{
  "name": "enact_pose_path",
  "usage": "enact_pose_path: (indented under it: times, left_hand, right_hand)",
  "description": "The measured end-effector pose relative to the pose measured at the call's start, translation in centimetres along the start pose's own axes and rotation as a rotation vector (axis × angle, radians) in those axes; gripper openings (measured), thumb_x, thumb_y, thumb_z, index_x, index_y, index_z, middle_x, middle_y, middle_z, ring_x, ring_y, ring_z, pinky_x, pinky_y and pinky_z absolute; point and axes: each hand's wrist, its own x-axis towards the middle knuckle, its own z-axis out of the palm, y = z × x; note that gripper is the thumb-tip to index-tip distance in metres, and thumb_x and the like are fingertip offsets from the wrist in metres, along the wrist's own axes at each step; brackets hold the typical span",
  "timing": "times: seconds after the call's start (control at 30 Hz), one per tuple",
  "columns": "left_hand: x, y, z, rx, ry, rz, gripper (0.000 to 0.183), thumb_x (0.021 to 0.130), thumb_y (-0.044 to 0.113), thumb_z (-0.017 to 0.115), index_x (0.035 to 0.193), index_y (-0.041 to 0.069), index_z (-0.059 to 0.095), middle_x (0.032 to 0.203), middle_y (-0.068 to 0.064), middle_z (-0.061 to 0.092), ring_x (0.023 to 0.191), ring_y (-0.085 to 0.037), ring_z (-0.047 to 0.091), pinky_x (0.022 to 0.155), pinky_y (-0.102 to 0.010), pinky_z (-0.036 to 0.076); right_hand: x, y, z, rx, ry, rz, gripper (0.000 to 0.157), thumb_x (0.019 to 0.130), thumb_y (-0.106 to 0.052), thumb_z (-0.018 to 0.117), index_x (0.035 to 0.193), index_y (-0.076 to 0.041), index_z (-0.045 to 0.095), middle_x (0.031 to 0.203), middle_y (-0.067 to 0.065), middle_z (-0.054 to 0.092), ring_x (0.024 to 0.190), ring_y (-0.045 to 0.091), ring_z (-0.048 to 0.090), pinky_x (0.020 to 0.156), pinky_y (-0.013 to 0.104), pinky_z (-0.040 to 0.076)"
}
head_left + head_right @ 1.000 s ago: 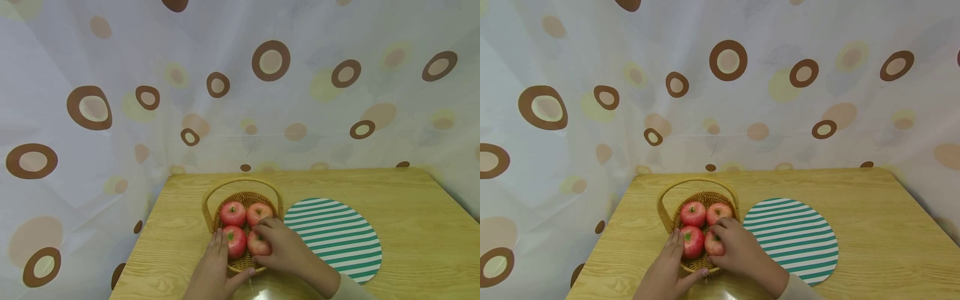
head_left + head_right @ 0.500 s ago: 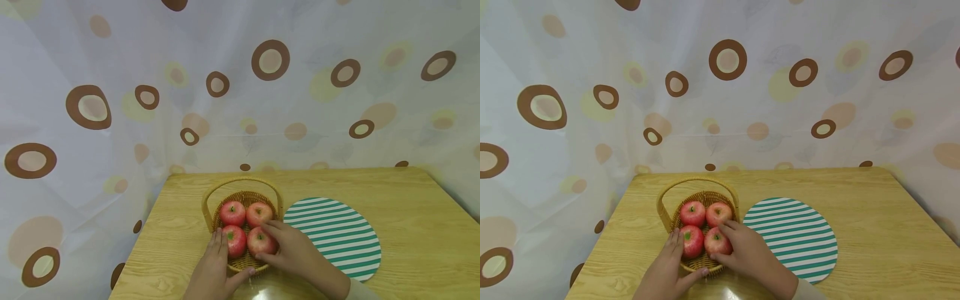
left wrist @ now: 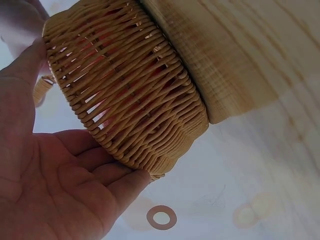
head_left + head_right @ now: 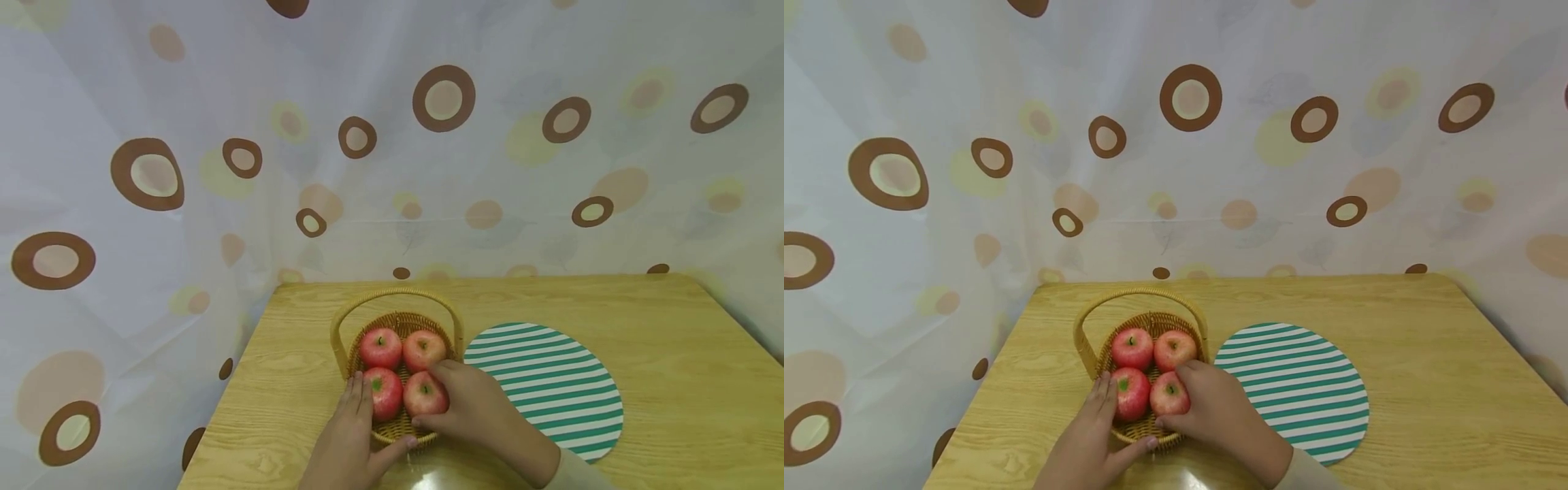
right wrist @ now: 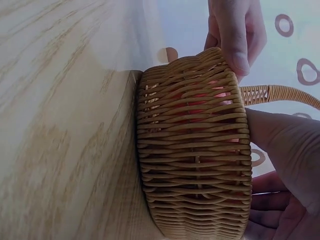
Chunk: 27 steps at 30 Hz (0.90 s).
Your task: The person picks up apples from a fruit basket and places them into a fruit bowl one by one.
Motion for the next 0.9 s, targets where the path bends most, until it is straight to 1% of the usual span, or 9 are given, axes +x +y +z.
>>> enact_pose_path:
  times: [0.17,0.37,0.6,0.77,0.9]
  left_hand:
    - [-0.19,-0.08,0.1,-0.008,-0.009,-0.003,0.112,0.093,0.075,0.065,0.155,-0.015,0.041,0.164,-0.037,0.035,0.153,-0.051,0.039,0.113,-0.06,0.05]
    - [-0.19,0.11,-0.05,-0.018,0.024,-0.011,0.112,0.092,0.076,0.065,0.154,-0.015,0.043,0.164,-0.036,0.036,0.152,-0.049,0.041,0.111,-0.059,0.052]
    - [-0.15,0.26,-0.35,-0.021,0.024,-0.013,0.112,0.091,0.075,0.067,0.154,-0.015,0.043,0.163,-0.036,0.037,0.151,-0.05,0.042,0.11,-0.06,0.053]
    - [-0.1,0.33,-0.38,-0.028,0.019,-0.019,0.112,0.09,0.073,0.07,0.154,-0.014,0.043,0.163,-0.036,0.038,0.151,-0.05,0.042,0.11,-0.06,0.052]
    - [-0.01,0.32,-0.3,-0.032,0.019,-0.024,0.115,0.09,0.077,0.067,0.154,-0.015,0.042,0.164,-0.036,0.037,0.151,-0.05,0.042,0.11,-0.06,0.052]
  right_hand:
    - [-0.01,0.27,0.28,0.03,0.006,-0.015,0.058,0.073,-0.05,0.096,0.112,-0.013,0.074,0.099,-0.009,0.075,0.087,0.007,0.069,0.072,0.027,0.06]
    - [0.16,0.82,0.51,0.087,0.008,-0.027,0.049,0.073,-0.047,0.097,0.103,-0.017,0.073,0.09,-0.014,0.069,0.08,0.0,0.059,0.071,0.023,0.057]
    - [0.07,0.93,0.71,0.107,0.046,-0.054,0.052,0.072,-0.045,0.098,0.107,-0.014,0.076,0.097,-0.01,0.074,0.088,0.004,0.065,0.074,0.024,0.06]
    - [-0.01,0.59,0.52,0.122,0.086,-0.083,0.05,0.071,-0.042,0.099,0.106,-0.014,0.076,0.095,-0.01,0.074,0.088,0.005,0.065,0.073,0.024,0.059]
    - [0.0,0.31,0.18,0.109,0.094,-0.084,0.051,0.072,-0.045,0.098,0.107,-0.014,0.077,0.096,-0.009,0.075,0.088,0.006,0.066,0.073,0.024,0.059]
